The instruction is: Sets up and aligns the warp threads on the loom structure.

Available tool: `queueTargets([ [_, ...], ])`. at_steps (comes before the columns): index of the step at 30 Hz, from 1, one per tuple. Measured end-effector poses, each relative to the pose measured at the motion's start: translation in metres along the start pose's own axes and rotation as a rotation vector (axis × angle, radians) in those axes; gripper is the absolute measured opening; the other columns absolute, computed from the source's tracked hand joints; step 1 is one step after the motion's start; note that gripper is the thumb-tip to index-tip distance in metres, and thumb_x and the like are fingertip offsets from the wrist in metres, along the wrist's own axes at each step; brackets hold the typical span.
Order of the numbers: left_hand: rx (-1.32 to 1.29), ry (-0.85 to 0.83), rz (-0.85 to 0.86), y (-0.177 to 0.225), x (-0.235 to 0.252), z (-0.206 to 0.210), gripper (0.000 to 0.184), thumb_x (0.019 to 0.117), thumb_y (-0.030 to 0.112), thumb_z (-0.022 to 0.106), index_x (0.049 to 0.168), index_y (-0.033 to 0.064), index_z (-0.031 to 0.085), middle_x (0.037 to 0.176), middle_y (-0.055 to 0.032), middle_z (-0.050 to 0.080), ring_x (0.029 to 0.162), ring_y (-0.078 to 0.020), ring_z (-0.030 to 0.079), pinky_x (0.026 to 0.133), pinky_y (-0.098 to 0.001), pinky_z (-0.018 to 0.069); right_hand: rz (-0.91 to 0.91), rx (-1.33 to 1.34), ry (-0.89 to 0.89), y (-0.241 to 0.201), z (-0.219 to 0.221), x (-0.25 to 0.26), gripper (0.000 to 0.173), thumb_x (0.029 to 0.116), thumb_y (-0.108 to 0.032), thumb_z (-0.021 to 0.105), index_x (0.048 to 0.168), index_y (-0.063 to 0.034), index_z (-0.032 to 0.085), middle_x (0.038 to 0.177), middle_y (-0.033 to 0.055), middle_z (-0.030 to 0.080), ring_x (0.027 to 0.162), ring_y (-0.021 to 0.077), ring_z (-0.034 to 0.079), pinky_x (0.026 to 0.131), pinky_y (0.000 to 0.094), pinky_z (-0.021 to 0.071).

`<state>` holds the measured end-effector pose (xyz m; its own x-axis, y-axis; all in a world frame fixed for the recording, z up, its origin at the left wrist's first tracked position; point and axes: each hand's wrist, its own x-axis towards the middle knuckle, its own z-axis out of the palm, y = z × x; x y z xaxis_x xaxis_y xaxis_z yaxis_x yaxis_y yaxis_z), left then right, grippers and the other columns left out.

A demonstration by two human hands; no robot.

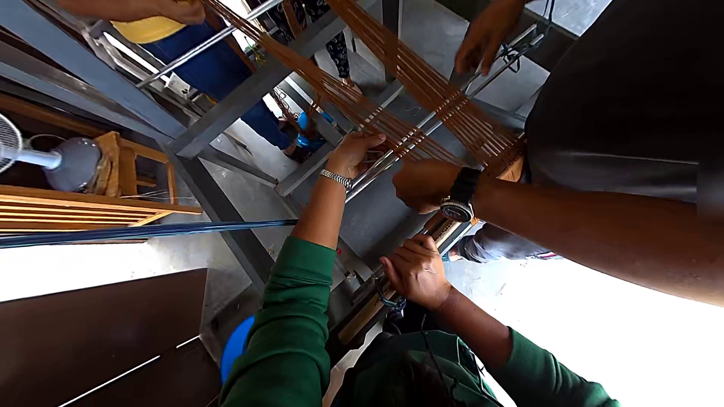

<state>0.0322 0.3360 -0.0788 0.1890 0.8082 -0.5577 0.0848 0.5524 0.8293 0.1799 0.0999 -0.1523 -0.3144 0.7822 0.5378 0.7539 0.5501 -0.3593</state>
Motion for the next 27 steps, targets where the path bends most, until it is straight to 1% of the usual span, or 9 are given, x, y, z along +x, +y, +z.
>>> queueTargets([
  [3, -0.004, 0.063, 0.021, -0.008, -0.001, 0.0, 0.02, 0.103, 0.023, 0.064, 0.11, 0.0039, 0.063, 0.093, -0.0075, 0.075, 0.076, -0.0145, 0.072, 0.068, -0.0293, 0.0604, 0.004, -0.006, 0.005, 0.0, 0.0, -0.001, 0.051, 0.1052, -0.038, 0.049, 0.062, -0.0133, 0.061, 0.058, 0.0001, 0.058, 0.064, 0.019, 0.058, 0.089, 0.0398, 0.0458],
  [6, 0.035, 0.091, 0.023, -0.012, -0.01, -0.002, 0.018, 0.1042, 0.023, 0.062, 0.109, 0.0053, 0.065, 0.092, -0.0045, 0.076, 0.072, -0.0079, 0.07, 0.06, -0.0221, 0.0548, 0.017, 0.012, -0.041, -0.002, -0.006, 0.004, 0.051, 0.1061, -0.036, 0.047, 0.064, -0.0111, 0.063, 0.061, 0.0026, 0.06, 0.066, 0.0205, 0.06, 0.091, 0.0401, 0.0465],
  [10, -0.026, 0.108, 0.024, -0.017, -0.023, -0.003, 0.015, 0.1039, 0.016, 0.054, 0.113, 0.0049, 0.059, 0.092, -0.0049, 0.068, 0.076, -0.0137, 0.069, 0.068, -0.0302, 0.0603, 0.084, 0.044, -0.184, -0.011, -0.025, 0.017, 0.053, 0.1067, -0.035, 0.045, 0.067, -0.0066, 0.065, 0.064, 0.0069, 0.064, 0.071, 0.023, 0.066, 0.097, 0.0409, 0.047],
  [11, -0.043, 0.11, 0.029, -0.019, -0.02, -0.003, 0.016, 0.1033, 0.016, 0.054, 0.114, 0.0048, 0.059, 0.093, -0.0063, 0.069, 0.076, -0.0152, 0.069, 0.068, -0.031, 0.0602, 0.086, 0.045, -0.18, -0.011, -0.023, 0.016, 0.052, 0.1064, -0.034, 0.045, 0.067, -0.0067, 0.065, 0.063, 0.0065, 0.064, 0.071, 0.0229, 0.065, 0.097, 0.0407, 0.0467],
  [14, -0.129, 0.112, 0.04, -0.014, -0.009, 0.001, 0.026, 0.1047, 0.02, 0.056, 0.126, 0.0058, 0.059, 0.104, -0.0093, 0.072, 0.089, -0.0186, 0.071, 0.078, -0.0347, 0.0586, -0.003, -0.002, -0.003, 0.0, -0.001, 0.0, 0.051, 0.1056, -0.035, 0.047, 0.061, -0.0124, 0.06, 0.057, 0.0007, 0.056, 0.063, 0.0199, 0.058, 0.089, 0.0401, 0.0459],
  [17, -0.15, 0.152, 0.034, -0.002, -0.003, 0.008, 0.019, 0.1042, 0.019, 0.059, 0.118, 0.0063, 0.062, 0.094, -0.0058, 0.071, 0.082, -0.0159, 0.069, 0.075, -0.0319, 0.0586, -0.006, -0.015, -0.006, 0.0, -0.001, -0.001, 0.051, 0.1057, -0.035, 0.047, 0.062, -0.0128, 0.061, 0.058, 0.0005, 0.057, 0.064, 0.0196, 0.058, 0.089, 0.0403, 0.0461],
  [21, -0.171, 0.166, 0.021, -0.007, 0.003, 0.008, 0.019, 0.1021, 0.018, 0.063, 0.117, 0.0063, 0.064, 0.096, -0.0058, 0.07, 0.086, -0.0168, 0.069, 0.078, -0.034, 0.0584, 0.002, -0.01, -0.007, 0.0, -0.001, 0.0, 0.051, 0.1056, -0.036, 0.048, 0.062, -0.0125, 0.061, 0.058, 0.0009, 0.057, 0.064, 0.02, 0.059, 0.09, 0.0404, 0.0463],
  [23, -0.188, 0.183, 0.028, -0.008, -0.001, 0.008, 0.014, 0.1005, 0.015, 0.063, 0.112, 0.0081, 0.063, 0.09, -0.0041, 0.068, 0.081, -0.015, 0.068, 0.074, -0.0319, 0.0581, 0.001, -0.007, -0.005, 0.001, 0.0, 0.0, 0.051, 0.1054, -0.036, 0.048, 0.062, -0.0125, 0.061, 0.058, 0.0009, 0.057, 0.064, 0.0201, 0.058, 0.089, 0.0407, 0.0463],
  [27, -0.23, 0.184, 0.071, -0.014, -0.008, 0.004, 0.02, 0.1, 0.011, 0.062, 0.119, 0.0062, 0.06, 0.095, -0.0069, 0.07, 0.082, -0.0154, 0.07, 0.074, -0.0311, 0.0597, -0.004, -0.011, -0.009, 0.001, 0.0, 0.0, 0.051, 0.1055, -0.036, 0.048, 0.062, -0.0121, 0.061, 0.058, 0.0012, 0.057, 0.064, 0.0207, 0.059, 0.089, 0.0411, 0.0461],
])
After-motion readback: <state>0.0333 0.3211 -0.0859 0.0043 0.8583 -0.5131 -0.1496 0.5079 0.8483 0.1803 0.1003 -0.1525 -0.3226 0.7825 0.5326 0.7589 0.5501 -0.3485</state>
